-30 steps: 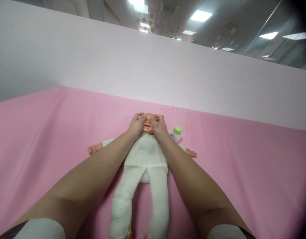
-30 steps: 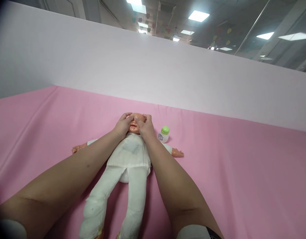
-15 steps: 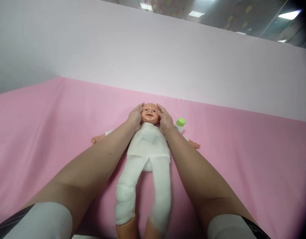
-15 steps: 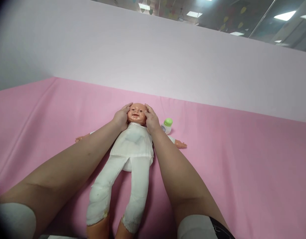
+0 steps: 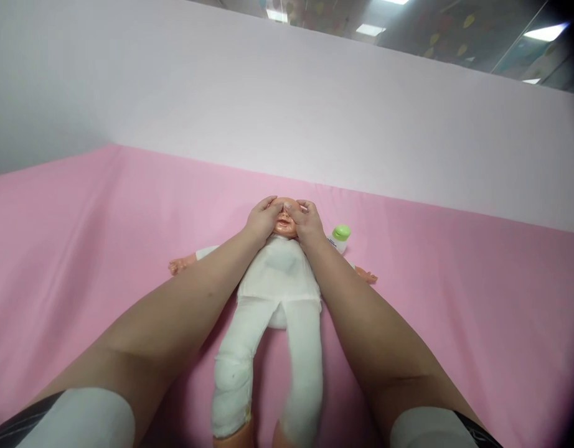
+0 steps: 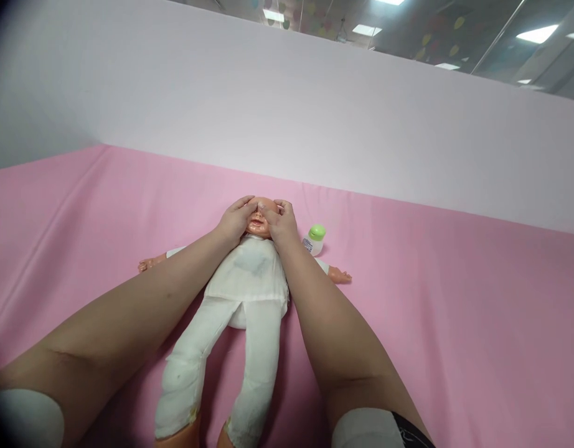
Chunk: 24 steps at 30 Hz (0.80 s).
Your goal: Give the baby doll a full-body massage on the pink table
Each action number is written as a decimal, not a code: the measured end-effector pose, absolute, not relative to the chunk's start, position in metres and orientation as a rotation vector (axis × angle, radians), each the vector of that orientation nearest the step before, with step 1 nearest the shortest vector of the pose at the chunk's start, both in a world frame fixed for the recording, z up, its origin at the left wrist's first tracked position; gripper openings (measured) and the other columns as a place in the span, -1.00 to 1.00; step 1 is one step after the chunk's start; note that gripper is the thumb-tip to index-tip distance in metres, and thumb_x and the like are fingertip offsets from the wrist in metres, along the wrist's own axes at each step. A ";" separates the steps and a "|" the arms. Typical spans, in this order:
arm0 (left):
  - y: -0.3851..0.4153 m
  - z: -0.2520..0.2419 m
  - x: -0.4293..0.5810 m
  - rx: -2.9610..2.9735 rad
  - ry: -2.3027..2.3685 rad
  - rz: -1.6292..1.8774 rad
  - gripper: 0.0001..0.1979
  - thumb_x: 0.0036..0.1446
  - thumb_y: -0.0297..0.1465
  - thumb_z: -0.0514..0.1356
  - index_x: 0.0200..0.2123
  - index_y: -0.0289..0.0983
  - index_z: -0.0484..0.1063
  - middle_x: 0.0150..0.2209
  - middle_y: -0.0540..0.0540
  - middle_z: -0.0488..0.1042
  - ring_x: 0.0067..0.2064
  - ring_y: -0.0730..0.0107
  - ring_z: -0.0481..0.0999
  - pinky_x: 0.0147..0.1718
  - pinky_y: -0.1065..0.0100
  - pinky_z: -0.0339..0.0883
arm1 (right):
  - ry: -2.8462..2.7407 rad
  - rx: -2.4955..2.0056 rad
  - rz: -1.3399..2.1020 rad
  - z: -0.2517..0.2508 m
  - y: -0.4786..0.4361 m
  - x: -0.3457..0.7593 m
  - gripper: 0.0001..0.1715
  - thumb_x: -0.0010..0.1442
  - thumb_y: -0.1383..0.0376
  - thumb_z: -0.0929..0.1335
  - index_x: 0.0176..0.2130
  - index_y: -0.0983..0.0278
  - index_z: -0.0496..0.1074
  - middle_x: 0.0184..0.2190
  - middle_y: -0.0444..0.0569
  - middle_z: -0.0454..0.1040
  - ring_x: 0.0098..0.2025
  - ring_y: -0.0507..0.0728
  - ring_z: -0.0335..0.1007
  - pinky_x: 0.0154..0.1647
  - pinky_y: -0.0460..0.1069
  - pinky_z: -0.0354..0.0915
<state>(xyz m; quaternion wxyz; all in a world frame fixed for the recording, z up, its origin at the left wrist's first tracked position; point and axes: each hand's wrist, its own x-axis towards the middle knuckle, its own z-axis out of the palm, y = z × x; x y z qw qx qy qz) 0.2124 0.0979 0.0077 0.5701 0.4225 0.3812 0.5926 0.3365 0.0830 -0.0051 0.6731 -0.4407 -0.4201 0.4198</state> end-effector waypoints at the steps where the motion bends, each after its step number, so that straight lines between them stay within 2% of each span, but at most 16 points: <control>1: 0.099 0.008 0.213 0.982 0.885 1.381 -0.58 0.09 -0.33 0.37 0.05 -0.23 0.57 -0.04 -0.17 0.63 -0.01 0.14 0.63 0.05 0.17 0.51 | -0.933 -0.961 0.959 -0.006 0.084 0.336 -0.34 -0.03 0.01 0.61 -0.04 0.13 0.36 -0.14 -0.14 0.51 -0.15 0.14 0.54 -0.08 0.09 0.51; 4: 0.101 0.009 0.211 0.929 0.872 1.359 -0.56 0.15 -0.35 0.30 0.12 -0.24 0.53 0.00 -0.18 0.63 0.00 0.16 0.63 0.05 0.19 0.51 | -0.905 -0.900 0.996 -0.008 0.087 0.338 -0.45 0.07 0.00 0.55 -0.05 0.15 0.40 -0.16 -0.12 0.56 -0.11 0.15 0.56 -0.02 0.11 0.51; 8: 0.101 0.009 0.207 0.848 0.867 1.344 -0.53 0.15 -0.38 0.24 0.15 -0.22 0.52 0.04 -0.19 0.62 0.01 0.11 0.64 0.01 0.15 0.55 | -0.861 -0.886 1.081 -0.011 0.086 0.344 -0.50 0.14 0.10 0.49 0.05 0.13 0.48 0.05 -0.06 0.59 0.09 0.18 0.52 0.13 0.14 0.49; 13: 0.098 0.009 0.202 0.807 0.825 1.335 -0.46 0.10 -0.40 0.23 0.18 -0.21 0.49 0.08 -0.19 0.60 0.00 0.11 0.65 0.00 0.14 0.57 | -0.835 -0.887 1.229 -0.006 0.075 0.351 -0.35 0.12 0.20 0.48 0.20 0.06 0.46 0.23 -0.11 0.52 0.18 0.22 0.50 0.19 0.19 0.49; 16: 0.094 0.010 0.201 0.835 0.814 1.333 -0.44 0.04 -0.40 0.28 0.17 -0.22 0.47 0.03 -0.20 0.60 -0.04 0.11 0.66 -0.02 0.13 0.57 | -0.879 -0.873 1.238 -0.003 0.070 0.350 -0.25 0.08 0.21 0.51 0.25 0.07 0.42 0.30 -0.10 0.47 0.21 0.24 0.49 0.21 0.18 0.49; 21: 0.093 0.010 0.204 0.950 0.834 1.355 -0.42 -0.05 -0.39 0.38 0.11 -0.26 0.45 -0.11 -0.17 0.60 -0.12 0.17 0.64 -0.04 0.14 0.54 | -1.022 -0.879 1.167 -0.002 0.072 0.347 -0.05 0.03 0.12 0.60 0.32 0.13 0.32 0.31 -0.01 0.44 0.21 0.25 0.50 0.22 0.16 0.48; 24: 0.096 0.006 0.206 1.021 0.879 1.362 -0.46 -0.05 -0.34 0.43 0.05 -0.24 0.50 -0.10 -0.15 0.60 -0.10 0.15 0.63 -0.01 0.14 0.51 | -1.054 -0.946 1.088 -0.003 0.076 0.348 -0.07 0.00 0.06 0.62 0.27 0.16 0.35 0.27 0.04 0.46 0.17 0.25 0.54 0.19 0.15 0.50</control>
